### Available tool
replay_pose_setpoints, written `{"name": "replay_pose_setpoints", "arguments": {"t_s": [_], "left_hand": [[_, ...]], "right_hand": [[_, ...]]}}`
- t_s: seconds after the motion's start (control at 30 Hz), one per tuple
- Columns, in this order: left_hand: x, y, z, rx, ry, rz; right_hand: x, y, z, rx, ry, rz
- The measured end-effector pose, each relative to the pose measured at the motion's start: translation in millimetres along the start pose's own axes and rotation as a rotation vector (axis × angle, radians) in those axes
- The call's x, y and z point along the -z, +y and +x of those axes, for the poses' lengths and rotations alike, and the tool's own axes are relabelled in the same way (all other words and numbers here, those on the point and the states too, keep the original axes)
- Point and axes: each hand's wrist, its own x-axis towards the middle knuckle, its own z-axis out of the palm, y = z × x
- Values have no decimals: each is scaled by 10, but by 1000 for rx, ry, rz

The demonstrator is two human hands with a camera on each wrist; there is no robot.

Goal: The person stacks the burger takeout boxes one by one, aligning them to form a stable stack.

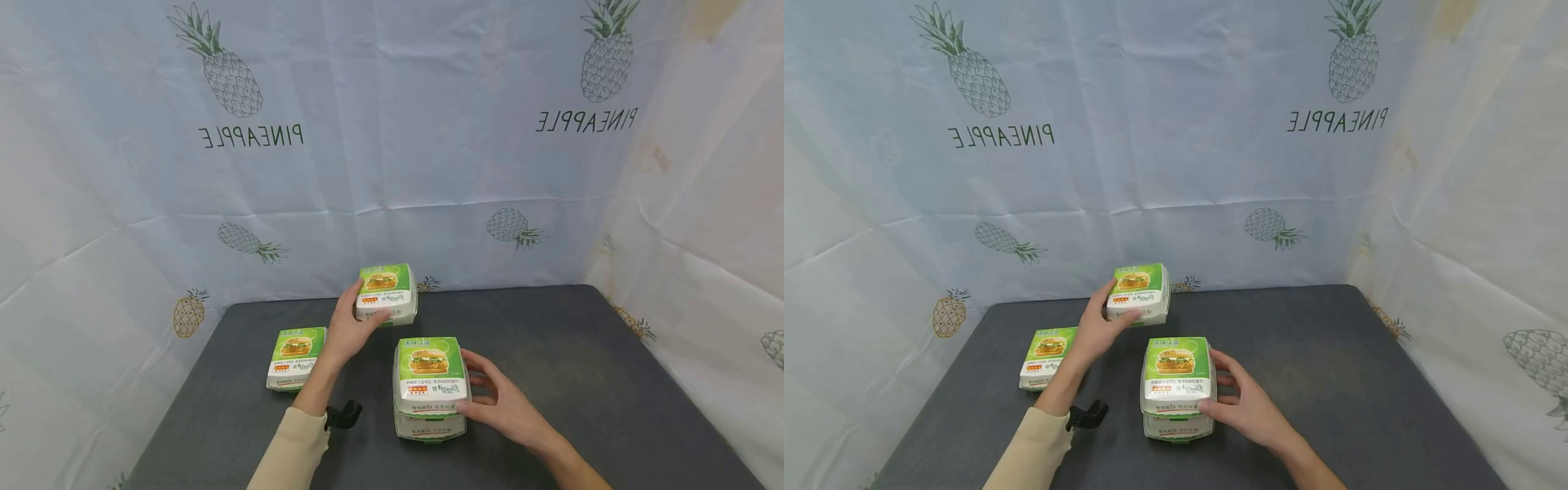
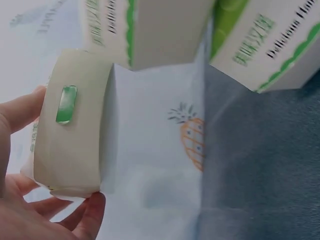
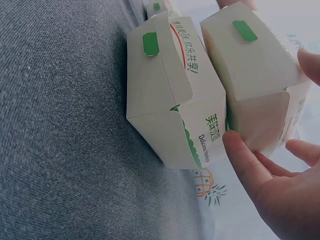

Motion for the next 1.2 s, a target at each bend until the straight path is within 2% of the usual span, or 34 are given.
{"name": "replay_pose_setpoints", "arguments": {"t_s": [0.17, 0.5, 0.83, 1.0, 1.2], "left_hand": [[53, 136, -49, 2, -11, -16], [102, 309, -182, -50, -37, -33], [50, 410, -368, -79, -69, -46], [18, 448, -455, -95, -87, -57], [-20, 466, -545, -94, -103, -58]], "right_hand": [[-4, -11, -3, -9, 11, -8], [-12, -19, -3, -5, 13, -16], [-8, -16, -12, 0, 19, -28], [-2, -60, -32, -1, 37, -33], [22, -126, -57, 18, 18, -16]]}}
